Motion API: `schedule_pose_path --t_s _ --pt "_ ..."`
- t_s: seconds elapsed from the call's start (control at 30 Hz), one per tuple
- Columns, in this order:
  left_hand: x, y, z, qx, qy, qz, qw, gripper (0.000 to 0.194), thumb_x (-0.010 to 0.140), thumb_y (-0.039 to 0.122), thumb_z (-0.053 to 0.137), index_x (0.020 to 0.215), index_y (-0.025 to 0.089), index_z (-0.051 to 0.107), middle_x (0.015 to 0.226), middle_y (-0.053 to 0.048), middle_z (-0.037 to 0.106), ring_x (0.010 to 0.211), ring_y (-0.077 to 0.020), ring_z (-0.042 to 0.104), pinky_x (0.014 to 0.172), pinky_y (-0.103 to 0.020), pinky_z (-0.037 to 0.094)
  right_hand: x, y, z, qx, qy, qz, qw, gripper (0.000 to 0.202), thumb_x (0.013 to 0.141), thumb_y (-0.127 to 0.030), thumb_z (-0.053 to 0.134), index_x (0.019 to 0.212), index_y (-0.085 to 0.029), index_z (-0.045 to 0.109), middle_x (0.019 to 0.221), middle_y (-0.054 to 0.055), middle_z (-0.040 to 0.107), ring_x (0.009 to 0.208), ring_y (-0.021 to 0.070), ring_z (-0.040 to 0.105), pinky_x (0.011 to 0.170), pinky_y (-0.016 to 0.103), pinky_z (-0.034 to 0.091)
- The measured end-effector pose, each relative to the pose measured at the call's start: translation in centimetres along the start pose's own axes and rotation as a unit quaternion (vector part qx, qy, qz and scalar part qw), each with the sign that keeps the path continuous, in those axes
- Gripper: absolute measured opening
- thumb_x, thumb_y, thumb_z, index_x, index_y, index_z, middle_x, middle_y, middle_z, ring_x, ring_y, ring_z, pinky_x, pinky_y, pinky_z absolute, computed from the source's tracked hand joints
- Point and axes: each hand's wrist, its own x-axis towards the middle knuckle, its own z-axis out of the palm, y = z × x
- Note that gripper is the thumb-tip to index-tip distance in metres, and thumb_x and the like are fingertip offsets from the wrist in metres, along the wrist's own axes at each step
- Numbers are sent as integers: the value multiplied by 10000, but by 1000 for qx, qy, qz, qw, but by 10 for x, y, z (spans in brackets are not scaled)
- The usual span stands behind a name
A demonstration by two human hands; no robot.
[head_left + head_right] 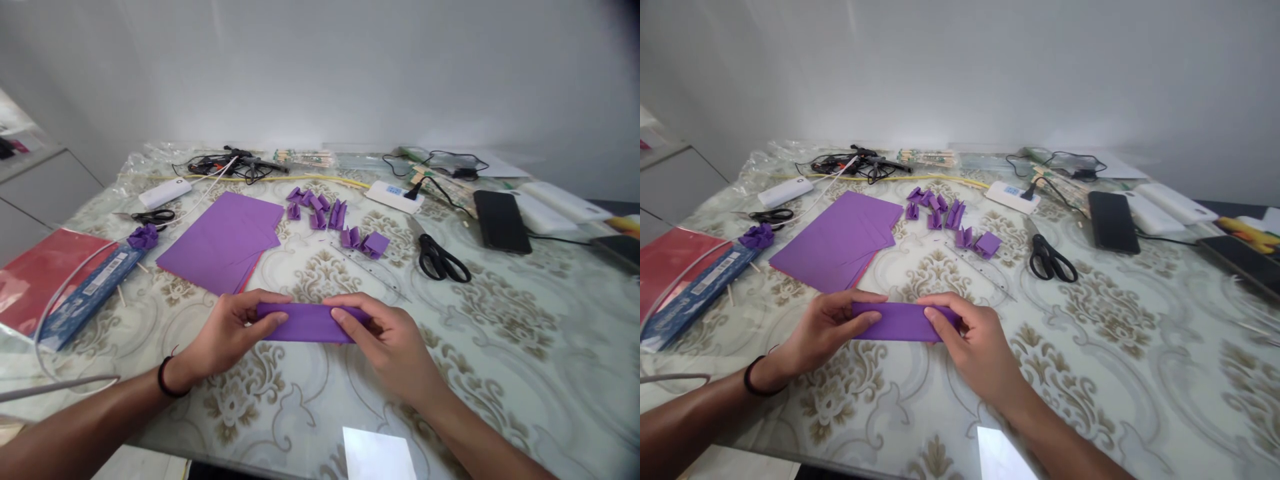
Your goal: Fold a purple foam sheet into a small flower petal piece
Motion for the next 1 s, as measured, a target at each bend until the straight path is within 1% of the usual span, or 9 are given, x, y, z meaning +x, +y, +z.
schedule_pose_path --t_s 0.1,0.3,0.4,0.47,0.6,0.67,0.73,0.87,1.0 --pt "0 -2 0 4 2 -2 1000 212 954 328 758 1138 252 834 979 -30 840 733 -139 719 571 -188 521 1 -1 0 -2 -6 0 1000 200 981 -321 647 1022 -246 828 915 34 812 720 190 719 629 270 547" --pt "0 -2 -2 5 2 5 1000 223 965 348 745 1140 241 834 957 -40 835 735 -152 714 572 -204 518 0 -2 -1 -1 -4 1 1000 206 975 -333 646 1015 -246 828 895 39 811 717 201 720 630 281 556" --pt "1 -3 -2 20 16 16 1000 222 961 357 747 1127 238 834 822 -16 804 621 -121 642 527 -199 468 1 -1 -1 2 4 4 1000 204 975 -335 650 1020 -249 830 904 37 811 716 198 715 632 281 551" --pt "0 -3 -3 46 37 36 998 205 961 343 746 1114 236 831 753 -1 771 596 -115 618 526 -201 458 1 0 -1 3 9 5 1000 200 974 -333 652 1018 -251 830 911 35 810 708 192 708 627 278 543" --pt "-1 0 -4 125 80 106 983 167 936 280 770 1090 230 812 869 -16 807 715 -142 704 670 -233 544 2 1 -1 6 17 11 1000 197 975 -338 653 1023 -254 824 915 29 802 692 182 695 606 270 523" --pt "-2 3 -4 146 88 122 978 160 928 265 778 1082 227 803 886 -17 816 740 -149 725 710 -242 561 2 1 -2 7 19 15 1000 195 977 -341 653 1024 -254 821 915 27 799 689 180 690 601 270 516" --pt "-2 3 -4 138 83 112 980 153 931 260 775 1078 226 801 891 -15 822 735 -147 730 702 -235 566 2 2 -2 5 18 17 1000 191 980 -340 653 1024 -256 819 905 24 796 688 179 687 601 270 511" --pt "0 -1 -4 74 56 57 994 140 951 279 762 1073 231 810 920 -20 830 735 -141 731 657 -208 552 0 3 -2 -2 21 11 1000 184 985 -344 653 1033 -268 814 918 14 791 682 168 677 601 266 501" --pt "1 -8 -3 19 50 26 998 165 951 321 771 1069 214 814 785 -9 777 644 -124 655 572 -199 486 0 4 -2 -8 18 12 1000 185 992 -345 645 1056 -273 803 933 11 790 680 164 677 595 266 492"
